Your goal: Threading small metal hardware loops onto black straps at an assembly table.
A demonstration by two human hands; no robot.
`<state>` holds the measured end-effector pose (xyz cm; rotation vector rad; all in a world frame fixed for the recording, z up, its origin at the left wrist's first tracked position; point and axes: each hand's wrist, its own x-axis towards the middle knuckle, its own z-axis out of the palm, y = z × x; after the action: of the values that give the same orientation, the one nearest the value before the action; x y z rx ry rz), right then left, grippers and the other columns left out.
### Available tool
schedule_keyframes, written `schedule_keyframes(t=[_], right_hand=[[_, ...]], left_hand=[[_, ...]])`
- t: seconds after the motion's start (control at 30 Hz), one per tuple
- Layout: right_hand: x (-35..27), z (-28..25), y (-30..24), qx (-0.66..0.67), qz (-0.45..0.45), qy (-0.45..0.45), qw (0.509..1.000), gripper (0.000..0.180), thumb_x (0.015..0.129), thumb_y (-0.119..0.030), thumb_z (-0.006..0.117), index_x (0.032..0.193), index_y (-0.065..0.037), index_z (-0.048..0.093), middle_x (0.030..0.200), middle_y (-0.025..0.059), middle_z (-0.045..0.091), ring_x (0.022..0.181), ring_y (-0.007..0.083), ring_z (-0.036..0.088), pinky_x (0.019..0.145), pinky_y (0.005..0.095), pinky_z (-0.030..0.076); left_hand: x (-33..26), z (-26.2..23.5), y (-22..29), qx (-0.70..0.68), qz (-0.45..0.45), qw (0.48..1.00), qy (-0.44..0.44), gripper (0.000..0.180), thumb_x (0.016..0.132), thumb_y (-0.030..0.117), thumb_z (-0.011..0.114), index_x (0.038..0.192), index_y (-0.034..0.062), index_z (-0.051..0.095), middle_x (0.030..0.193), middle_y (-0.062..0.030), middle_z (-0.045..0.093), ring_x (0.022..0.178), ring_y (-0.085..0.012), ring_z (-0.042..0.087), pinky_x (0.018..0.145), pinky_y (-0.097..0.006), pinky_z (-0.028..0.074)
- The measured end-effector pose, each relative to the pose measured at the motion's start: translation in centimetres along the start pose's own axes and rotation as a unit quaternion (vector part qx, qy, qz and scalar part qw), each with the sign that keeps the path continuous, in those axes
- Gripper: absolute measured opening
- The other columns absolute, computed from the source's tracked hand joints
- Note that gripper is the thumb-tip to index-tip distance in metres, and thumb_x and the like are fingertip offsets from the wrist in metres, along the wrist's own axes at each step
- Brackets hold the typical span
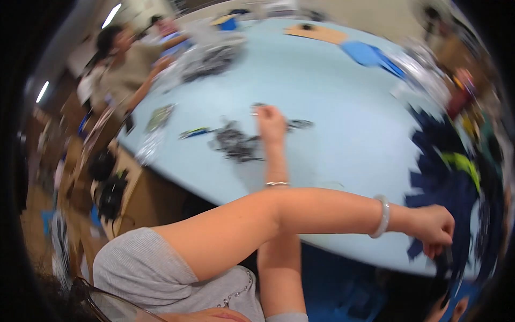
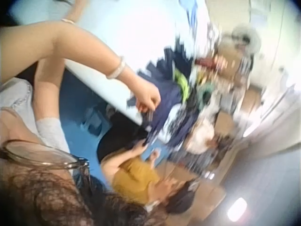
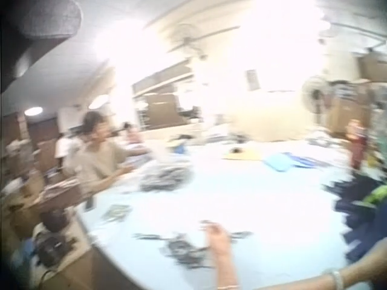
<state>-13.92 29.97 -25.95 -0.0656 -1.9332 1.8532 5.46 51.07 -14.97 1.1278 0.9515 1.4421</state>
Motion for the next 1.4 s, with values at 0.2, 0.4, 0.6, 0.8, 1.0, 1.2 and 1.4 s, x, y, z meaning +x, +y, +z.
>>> schedule_keyframes(t=[0.2,0.4,0.6,0.8,1.0,1.2,1.4], right_hand=[[0.1,-1.0,-1.1,0.015,0.117,-0.064,0.991,0.023,0.085,-0.024,0.065,0.087,-0.001,0.061,0.068,-0.0050,0.047,0.064,0.0057,0.040,0.055,0.0225,0.033],[0.5,-2.3,-0.1,0.001,0.072,-0.090,0.993,0.017,0.090,-0.025,0.059,0.085,-0.009,0.059,0.060,-0.0081,0.043,0.051,0.0014,0.036,0.043,0.0202,0.026],[1.0,-2.9,-0.6,-0.089,0.074,-0.090,0.989,0.017,0.091,-0.020,0.058,0.082,-0.005,0.058,0.067,-0.0074,0.044,0.059,0.0023,0.034,0.050,0.0201,0.026],[-0.1,-2.8,-2.4,-0.133,0.066,-0.101,0.984,0.019,0.091,-0.021,0.058,0.081,-0.005,0.056,0.068,-0.0075,0.042,0.060,0.0021,0.032,0.051,0.0202,0.024],[-1.2,-2.8,-3.4,-0.181,0.053,-0.104,0.977,0.019,0.092,-0.020,0.058,0.081,-0.005,0.055,0.068,-0.0070,0.042,0.061,0.0021,0.032,0.052,0.0196,0.024],[-1.3,-3.0,-3.9,-0.208,0.021,-0.095,0.973,0.018,0.091,-0.020,0.058,0.082,-0.004,0.058,0.068,-0.0064,0.043,0.060,0.0024,0.032,0.052,0.0191,0.025],[-2.7,1.2,-7.8,-0.081,0.083,-0.143,0.983,0.018,0.092,-0.019,0.055,0.095,-0.005,0.066,0.061,-0.0105,0.035,0.053,0.0004,0.027,0.046,0.0194,0.021]], left_hand=[[-12.6,-7.2,10.5,0.187,0.145,0.964,0.123,0.016,0.084,0.008,0.055,0.088,-0.0075,0.058,0.070,-0.0145,0.067,0.061,-0.0192,0.068,0.055,-0.029,0.056],[-30.3,-16.4,14.8,0.221,0.153,0.886,0.379,0.018,0.083,0.010,0.058,0.089,-0.0075,0.058,0.074,-0.0155,0.066,0.061,-0.0199,0.067,0.055,-0.030,0.056],[-43.0,-22.1,13.3,0.125,0.171,0.822,0.529,0.017,0.085,0.009,0.059,0.091,-0.0067,0.054,0.078,-0.0165,0.065,0.065,-0.0215,0.066,0.057,-0.031,0.057],[-48.6,-24.3,11.5,0.077,0.160,0.783,0.596,0.015,0.082,0.005,0.057,0.091,-0.0068,0.053,0.078,-0.0174,0.065,0.065,-0.0222,0.066,0.057,-0.031,0.057],[-51.4,-25.9,10.4,0.050,0.150,0.759,0.631,0.015,0.083,0.003,0.056,0.094,-0.0074,0.053,0.080,-0.0187,0.065,0.066,-0.0228,0.067,0.056,-0.030,0.057],[-53.0,-27.7,10.5,0.099,0.164,0.720,0.667,0.051,0.082,0.001,0.057,0.129,-0.0063,0.038,0.087,-0.0208,0.063,0.064,-0.0249,0.067,0.054,-0.032,0.057],[-53.1,-24.5,11.6,0.251,0.086,0.727,0.633,0.032,0.085,0.020,0.064,0.114,0.0073,0.060,0.095,-0.0049,0.064,0.078,-0.0102,0.062,0.059,-0.025,0.049]])
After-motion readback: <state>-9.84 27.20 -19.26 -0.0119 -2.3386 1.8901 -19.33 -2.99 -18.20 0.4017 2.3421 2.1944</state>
